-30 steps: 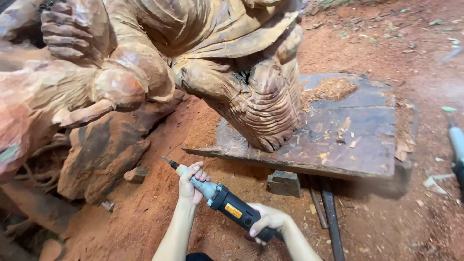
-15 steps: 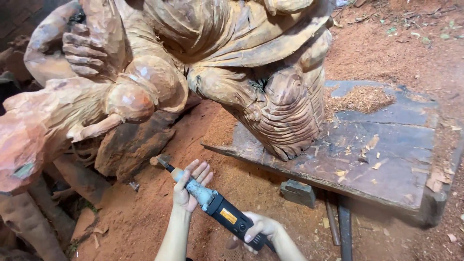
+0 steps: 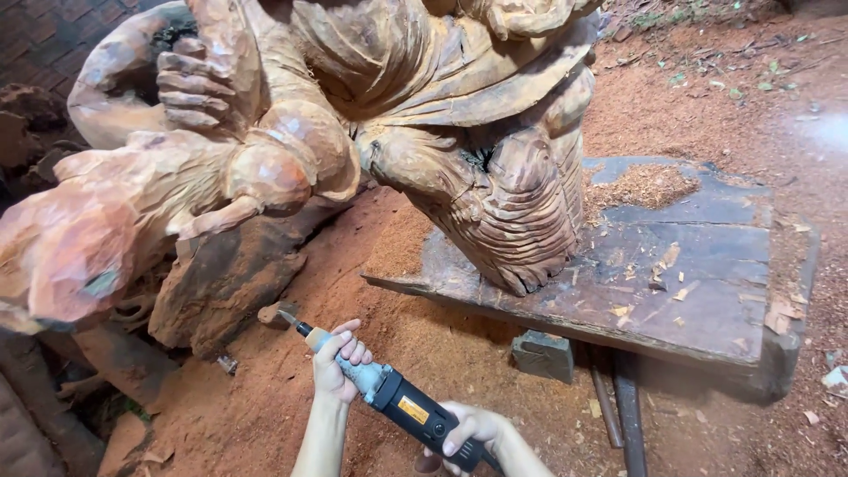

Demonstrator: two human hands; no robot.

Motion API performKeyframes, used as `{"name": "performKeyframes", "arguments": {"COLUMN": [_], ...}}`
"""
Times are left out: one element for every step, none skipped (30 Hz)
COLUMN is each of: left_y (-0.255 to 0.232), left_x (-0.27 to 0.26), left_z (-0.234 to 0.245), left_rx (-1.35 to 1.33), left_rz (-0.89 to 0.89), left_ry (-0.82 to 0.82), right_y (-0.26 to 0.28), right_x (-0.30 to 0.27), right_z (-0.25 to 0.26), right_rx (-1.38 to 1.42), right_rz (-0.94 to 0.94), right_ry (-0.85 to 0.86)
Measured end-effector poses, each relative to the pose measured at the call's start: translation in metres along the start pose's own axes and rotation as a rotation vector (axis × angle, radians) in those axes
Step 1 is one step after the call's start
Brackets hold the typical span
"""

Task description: Carving intricate details into a large wooden sculpture using a power carving tool.

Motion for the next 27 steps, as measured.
{"name": "performKeyframes", "arguments": {"left_y": [-0.001, -0.003, -0.005, -0.006, -0.007, -0.008, -0.009, -0.007, -0.005, -0.003, -0.001, -0.001, 0.001, 0.008, 0.014, 0.015, 0.016, 0.018, 0.015, 0.012, 0.008, 0.011, 0.014, 0.018, 0.013, 0.01, 0.008], "left_x": [-0.001, -0.001, 0.0, 0.0, 0.001, 0.002, 0.006, 0.01, 0.013, 0.013, 0.013, 0.015, 0.022, 0.03, 0.039, 0.039, 0.04, 0.037, 0.034, 0.029, 0.024, 0.029, 0.034, 0.039, 0.037, 0.032, 0.028], "left_z": [0.002, 0.004, 0.006, 0.009, 0.011, 0.014, 0.02, 0.025, 0.031, 0.031, 0.03, 0.028, 0.033, 0.037, 0.042, 0.036, 0.032, 0.031, 0.024, 0.019, 0.013, 0.017, 0.021, 0.023, 0.017, 0.013, 0.009], "left_rx": [0.0, -0.012, -0.024, -0.023, -0.033, -0.043, -0.044, -0.061, -0.078, -0.084, -0.122, -0.156, -0.157, -0.115, -0.072, -0.084, -0.069, -0.052, -0.061, -0.059, -0.057, -0.066, -0.039, -0.016, -0.03, -0.039, -0.049], "left_rz": [0.002, -0.005, -0.011, -0.007, -0.012, -0.016, -0.011, -0.012, -0.012, -0.012, -0.011, -0.01, -0.011, 0.041, 0.094, 0.101, 0.102, 0.108, 0.119, 0.106, 0.094, 0.101, 0.064, 0.027, 0.035, 0.025, 0.015], "left_ry": [0.005, 0.025, 0.044, 0.051, 0.057, 0.064, 0.073, 0.121, 0.17, 0.182, 0.249, 0.323, 0.341, 0.259, 0.178, 0.19, 0.154, 0.113, 0.118, 0.097, 0.075, 0.079, 0.1, 0.123, 0.128, 0.145, 0.162], "right_y": [0.0, 0.001, 0.001, 0.001, 0.001, 0.0, 0.0, 0.0, -0.001, -0.005, -0.009, -0.011, -0.018, -0.024, -0.03, -0.032, -0.034, -0.041, -0.02, -0.001, 0.019, 0.035, 0.053, 0.072, 0.083, 0.092, 0.101], "right_x": [0.0, 0.002, 0.003, 0.004, 0.005, 0.006, 0.008, 0.009, 0.009, 0.01, 0.011, 0.014, 0.019, 0.02, 0.022, 0.022, 0.022, 0.022, 0.015, 0.009, 0.002, -0.005, -0.013, -0.022, -0.024, -0.027, -0.028], "right_z": [-0.001, -0.003, -0.004, -0.007, -0.009, -0.011, -0.012, -0.013, -0.014, -0.007, -0.001, 0.006, 0.01, 0.015, 0.02, 0.029, 0.039, 0.048, 0.018, -0.013, -0.045, -0.089, -0.135, -0.183, -0.228, -0.274, -0.321], "right_rx": [-0.003, 0.007, 0.018, 0.016, -0.003, -0.022, -0.025, -0.029, -0.033, -0.044, -0.015, 0.011, -0.003, -0.064, -0.126, -0.135, -0.249, -0.356, -0.359, -0.974, -1.582, -1.584, -1.732, -1.852, -1.863, -1.969, -2.06], "right_rz": [0.005, -0.009, -0.022, -0.015, -0.018, -0.021, -0.013, -0.013, -0.014, -0.008, 0.008, 0.03, 0.042, 0.091, 0.141, 0.146, 0.17, 0.19, 0.192, 0.076, -0.071, -0.079, 0.267, 0.636, 0.626, 0.898, 1.186], "right_ry": [-0.002, -0.017, -0.031, -0.033, -0.032, -0.032, -0.036, -0.038, -0.041, -0.046, -0.046, -0.042, -0.043, -0.061, -0.078, -0.092, -0.17, -0.249, -0.264, -0.353, -0.424, -0.435, -0.643, -0.841, -0.851, -0.976, -1.089]}}
Point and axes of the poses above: each hand's wrist, its own x-axis towards the middle knuckle, its own z-axis out of the back of the hand, y = z × x, the point moved 1 cm from there along x, towards the middle knuckle, and after that the axes turned 3 degrees about z, right-handed, at the moved point
